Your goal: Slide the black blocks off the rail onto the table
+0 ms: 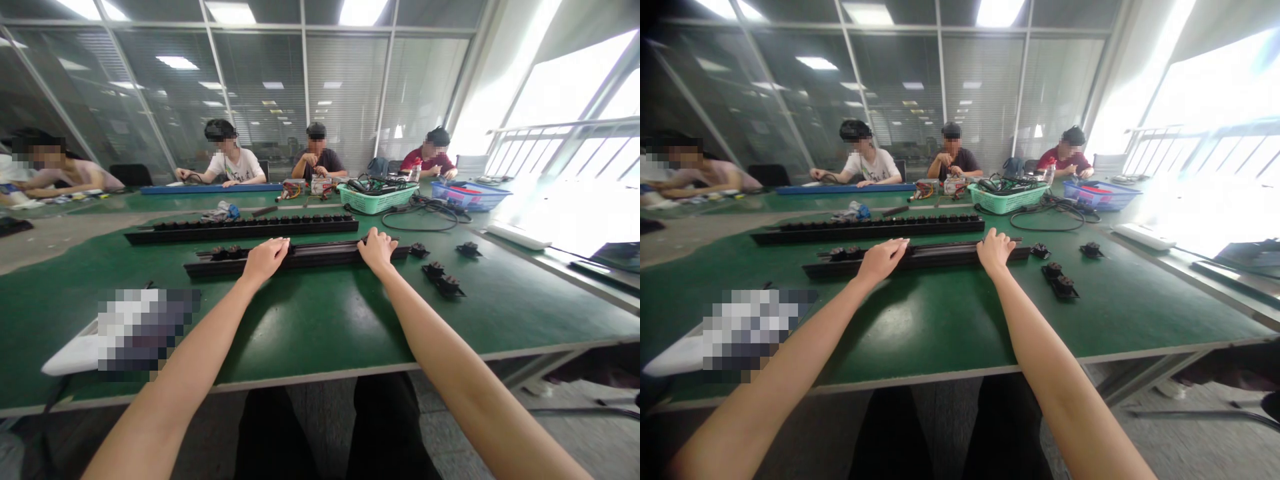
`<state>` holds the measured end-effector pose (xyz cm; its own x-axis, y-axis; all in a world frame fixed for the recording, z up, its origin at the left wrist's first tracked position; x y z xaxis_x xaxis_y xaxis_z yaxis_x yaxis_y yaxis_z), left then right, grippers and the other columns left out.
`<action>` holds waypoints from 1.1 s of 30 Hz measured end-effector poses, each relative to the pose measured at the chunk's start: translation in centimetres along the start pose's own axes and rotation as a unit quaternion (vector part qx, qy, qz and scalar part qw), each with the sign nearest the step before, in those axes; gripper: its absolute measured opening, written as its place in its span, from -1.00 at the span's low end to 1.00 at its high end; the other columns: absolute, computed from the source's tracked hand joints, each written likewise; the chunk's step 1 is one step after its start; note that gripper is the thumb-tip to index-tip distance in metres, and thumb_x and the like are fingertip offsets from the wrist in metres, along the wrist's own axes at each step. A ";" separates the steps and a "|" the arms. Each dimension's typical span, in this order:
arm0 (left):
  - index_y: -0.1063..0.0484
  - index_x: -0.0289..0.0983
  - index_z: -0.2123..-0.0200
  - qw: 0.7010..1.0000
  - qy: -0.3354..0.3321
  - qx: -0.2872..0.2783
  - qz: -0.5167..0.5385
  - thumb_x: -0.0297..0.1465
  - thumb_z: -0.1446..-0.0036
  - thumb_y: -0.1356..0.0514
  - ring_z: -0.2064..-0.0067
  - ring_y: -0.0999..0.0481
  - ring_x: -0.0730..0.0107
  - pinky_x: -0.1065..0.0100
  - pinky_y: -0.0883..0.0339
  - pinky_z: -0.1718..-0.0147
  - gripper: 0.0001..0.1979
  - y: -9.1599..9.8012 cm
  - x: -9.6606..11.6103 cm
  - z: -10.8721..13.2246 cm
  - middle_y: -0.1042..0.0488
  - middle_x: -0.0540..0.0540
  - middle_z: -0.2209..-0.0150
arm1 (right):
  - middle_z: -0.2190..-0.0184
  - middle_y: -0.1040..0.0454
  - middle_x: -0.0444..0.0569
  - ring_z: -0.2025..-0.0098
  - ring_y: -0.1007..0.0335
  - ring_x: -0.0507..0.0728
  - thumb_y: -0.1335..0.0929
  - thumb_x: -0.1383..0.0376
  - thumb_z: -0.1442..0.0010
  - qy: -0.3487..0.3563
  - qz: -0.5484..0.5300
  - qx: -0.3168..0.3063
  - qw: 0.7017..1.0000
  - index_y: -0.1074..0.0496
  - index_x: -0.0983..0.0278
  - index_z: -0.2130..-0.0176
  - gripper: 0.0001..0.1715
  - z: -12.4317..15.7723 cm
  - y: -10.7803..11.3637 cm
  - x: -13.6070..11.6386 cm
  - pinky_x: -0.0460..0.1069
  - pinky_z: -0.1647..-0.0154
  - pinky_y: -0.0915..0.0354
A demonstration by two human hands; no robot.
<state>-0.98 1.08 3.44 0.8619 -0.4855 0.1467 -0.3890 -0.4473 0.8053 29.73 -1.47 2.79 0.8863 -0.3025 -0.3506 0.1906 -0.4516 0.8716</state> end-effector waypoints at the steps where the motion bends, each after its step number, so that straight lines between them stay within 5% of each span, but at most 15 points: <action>1: -0.63 -0.18 -0.13 1.000 -0.001 0.001 0.001 -0.21 -0.51 0.01 -0.30 -0.51 0.10 0.12 -0.42 -0.26 -0.55 0.0 0.0 0.0 -0.59 -0.10 -0.18 | -0.07 -0.46 0.34 -0.15 -0.35 0.42 -0.23 0.26 -0.37 0.004 0.000 -0.002 1.000 -0.36 0.37 -0.12 -0.61 0.2 0.1 -0.1 0.21 -0.13 -0.08; 9: -0.66 -0.16 -0.07 0.999 -0.018 0.021 0.028 -0.19 -0.50 0.04 -0.27 -0.53 0.19 0.12 -0.35 -0.33 -0.53 0.1 0.0 0.4 -0.62 -0.05 -0.14 | -0.06 -0.46 0.35 -0.13 -0.33 0.44 -0.21 0.28 -0.37 0.036 -0.011 -0.009 0.999 -0.42 0.31 -0.10 -0.61 0.5 0.3 -0.1 0.23 -0.10 -0.10; 19: -0.68 -0.17 0.00 0.998 -0.014 0.041 0.035 -0.23 -0.48 0.03 -0.18 -0.62 0.19 0.16 -0.46 -0.24 -0.55 0.3 0.9 0.7 -0.66 -0.07 -0.09 | 0.07 -0.57 0.17 -0.01 -0.43 0.36 -0.29 0.22 -0.31 0.118 0.011 -0.069 0.991 -0.45 0.24 -0.01 -0.68 -2.2 0.3 1.9 0.20 -0.07 -0.10; 26: -0.67 -0.18 -0.03 0.999 -0.014 0.032 0.007 -0.27 -0.49 0.02 -0.22 -0.59 0.18 0.14 -0.43 -0.27 -0.57 0.2 2.0 0.8 -0.65 -0.08 -0.10 | 0.09 -0.58 0.10 0.00 -0.40 0.32 -0.27 0.12 -0.40 0.178 -0.035 -0.034 0.983 -0.45 0.21 -0.03 -0.67 -2.1 -0.4 4.8 0.16 -0.04 -0.07; 33: -0.67 -0.18 -0.03 0.999 -0.026 0.026 -0.006 -0.26 -0.50 0.03 -0.22 -0.58 0.19 0.15 -0.42 -0.28 -0.56 0.2 2.0 0.8 -0.65 -0.08 -0.10 | 0.08 -0.54 0.19 -0.03 -0.35 0.36 -0.24 0.08 -0.42 0.178 0.013 -0.015 0.984 -0.50 0.24 -0.01 -0.61 -1.9 -0.2 4.5 0.19 -0.08 -0.06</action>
<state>0.38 -0.54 3.44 0.8486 -0.5184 0.1059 -0.3966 -0.4907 0.7759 34.42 -1.17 1.67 0.9816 0.0029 -0.1908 0.1742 -0.4218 0.8898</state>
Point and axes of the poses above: each hand's wrist, its own z-axis away from the middle knuckle, its own y-axis out of the back of the hand, x = y × z, the point moved 2 cm from there along -z, towards the middle knuckle
